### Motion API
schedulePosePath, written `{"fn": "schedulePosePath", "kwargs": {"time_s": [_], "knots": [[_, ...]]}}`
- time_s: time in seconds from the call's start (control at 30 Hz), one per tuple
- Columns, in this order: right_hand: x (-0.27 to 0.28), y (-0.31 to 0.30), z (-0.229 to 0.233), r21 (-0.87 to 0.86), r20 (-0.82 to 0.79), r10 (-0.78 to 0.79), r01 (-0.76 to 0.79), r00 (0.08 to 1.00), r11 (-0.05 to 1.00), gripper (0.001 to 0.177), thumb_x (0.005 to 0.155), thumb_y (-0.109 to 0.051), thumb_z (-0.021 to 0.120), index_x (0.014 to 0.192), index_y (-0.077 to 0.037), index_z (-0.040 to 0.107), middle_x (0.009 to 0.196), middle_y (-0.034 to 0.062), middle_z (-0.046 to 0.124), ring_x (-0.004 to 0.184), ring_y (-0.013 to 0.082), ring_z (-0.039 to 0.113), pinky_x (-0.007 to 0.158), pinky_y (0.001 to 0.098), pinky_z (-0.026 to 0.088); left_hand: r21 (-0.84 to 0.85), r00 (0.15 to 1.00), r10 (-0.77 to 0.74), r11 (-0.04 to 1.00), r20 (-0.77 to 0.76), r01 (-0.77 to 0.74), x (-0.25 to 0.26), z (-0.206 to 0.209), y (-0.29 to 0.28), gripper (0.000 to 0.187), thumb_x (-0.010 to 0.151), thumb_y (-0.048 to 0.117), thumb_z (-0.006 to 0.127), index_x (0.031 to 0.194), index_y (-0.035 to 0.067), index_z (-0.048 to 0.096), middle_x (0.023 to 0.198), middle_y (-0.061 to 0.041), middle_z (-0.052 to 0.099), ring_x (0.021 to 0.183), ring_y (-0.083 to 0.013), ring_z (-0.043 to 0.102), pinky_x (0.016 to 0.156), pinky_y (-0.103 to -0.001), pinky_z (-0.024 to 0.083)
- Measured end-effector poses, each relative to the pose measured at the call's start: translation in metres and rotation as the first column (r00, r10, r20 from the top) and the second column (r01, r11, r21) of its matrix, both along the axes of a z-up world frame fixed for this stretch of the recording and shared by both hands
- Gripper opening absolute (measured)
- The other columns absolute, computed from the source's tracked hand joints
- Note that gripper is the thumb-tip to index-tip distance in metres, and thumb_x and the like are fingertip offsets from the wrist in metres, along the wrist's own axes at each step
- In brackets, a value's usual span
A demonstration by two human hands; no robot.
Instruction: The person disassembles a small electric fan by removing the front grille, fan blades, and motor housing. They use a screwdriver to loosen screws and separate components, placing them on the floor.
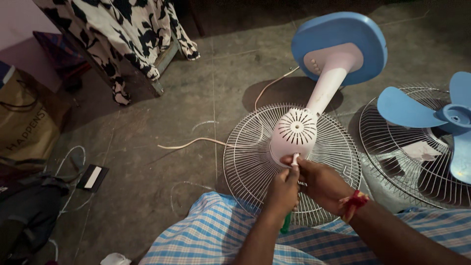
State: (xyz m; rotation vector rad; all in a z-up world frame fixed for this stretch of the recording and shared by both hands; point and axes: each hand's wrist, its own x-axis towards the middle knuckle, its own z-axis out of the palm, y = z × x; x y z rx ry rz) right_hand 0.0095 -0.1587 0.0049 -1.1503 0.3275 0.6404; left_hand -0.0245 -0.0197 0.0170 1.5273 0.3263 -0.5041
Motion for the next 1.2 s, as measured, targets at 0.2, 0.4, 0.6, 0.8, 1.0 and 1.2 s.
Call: {"fn": "schedulePosePath", "kwargs": {"time_s": [0.2, 0.4, 0.6, 0.8, 1.0, 1.2], "knots": [[0.005, -0.003, -0.007, 0.006, 0.055, 0.096, -0.096, 0.994, 0.995, 0.043, 0.105, -0.039, 0.050, 0.117, -0.001, 0.066, 0.107, 0.0158, 0.069, 0.095, 0.0288, 0.062, 0.087, 0.0470, 0.051, -0.146, 0.999, 0.024, 0.989, -0.025, -0.028, 0.000, -0.021, -0.001, 0.051, 0.106, 0.051, 0.043, 0.116, 0.005, 0.062, 0.065, 0.005, 0.047, 0.046, -0.0066, 0.045, 0.042, -0.024, 0.040], [0.006, -0.010, -0.015, 0.018, -0.009, 0.045, -0.044, 0.999, 0.999, 0.034, 0.100, -0.031, 0.054, 0.114, -0.005, 0.070, 0.101, 0.0079, 0.071, 0.092, 0.0197, 0.068, 0.090, 0.0387, 0.055, -0.177, 0.994, 0.047, 0.982, -0.100, -0.064, 0.004, -0.041, 0.003, 0.050, 0.104, 0.057, 0.050, 0.108, 0.008, 0.061, 0.064, 0.005, 0.047, 0.045, -0.0053, 0.043, 0.041, -0.024, 0.036], [0.009, -0.010, -0.029, 0.024, -0.010, 0.085, -0.085, 0.996, 0.996, 0.026, 0.100, -0.024, 0.056, 0.109, -0.004, 0.070, 0.092, 0.0057, 0.069, 0.083, 0.0171, 0.064, 0.085, 0.0369, 0.055, -0.129, 0.999, 0.040, 0.991, -0.020, -0.042, 0.005, -0.053, 0.003, 0.062, 0.103, 0.064, 0.046, 0.103, 0.004, 0.062, 0.061, 0.005, 0.043, 0.043, -0.0057, 0.042, 0.040, -0.024, 0.034], [0.013, -0.010, -0.037, -0.007, 0.060, 0.057, -0.057, 0.997, 0.998, 0.025, 0.099, -0.026, 0.057, 0.104, -0.005, 0.070, 0.088, 0.0044, 0.068, 0.077, 0.0160, 0.060, 0.081, 0.0358, 0.054, -0.048, 0.999, 0.018, 0.999, -0.040, -0.020, 0.005, -0.048, 0.005, 0.068, 0.098, 0.071, 0.044, 0.109, 0.008, 0.067, 0.061, 0.005, 0.044, 0.044, -0.0071, 0.042, 0.043, -0.025, 0.035], [0.016, -0.008, -0.027, -0.093, -0.028, -0.097, 0.095, 0.995, 0.991, 0.027, 0.098, -0.031, 0.063, 0.098, -0.004, 0.068, 0.085, 0.0039, 0.066, 0.077, 0.0159, 0.059, 0.081, 0.0358, 0.055, 0.450, 0.987, -0.077, 0.883, -0.140, 0.133, 0.004, -0.031, 0.003, 0.080, 0.089, 0.084, 0.054, 0.090, 0.006, 0.071, 0.062, -0.003, 0.057, 0.051, -0.0084, 0.053, 0.053, -0.026, 0.043], [0.015, -0.007, -0.026, -0.038, -0.005, -0.084, 0.084, 0.996, 0.996, 0.026, 0.099, -0.033, 0.067, 0.092, -0.008, 0.064, 0.072, -0.0002, 0.055, 0.065, 0.0126, 0.050, 0.070, 0.0315, 0.047, 0.227, 0.959, 0.275, 0.932, 0.060, -0.282, -0.002, -0.015, -0.003, 0.051, 0.077, 0.048, 0.085, 0.092, 0.001, 0.070, 0.069, -0.008, 0.070, 0.058, -0.0120, 0.061, 0.059, -0.028, 0.048]]}}
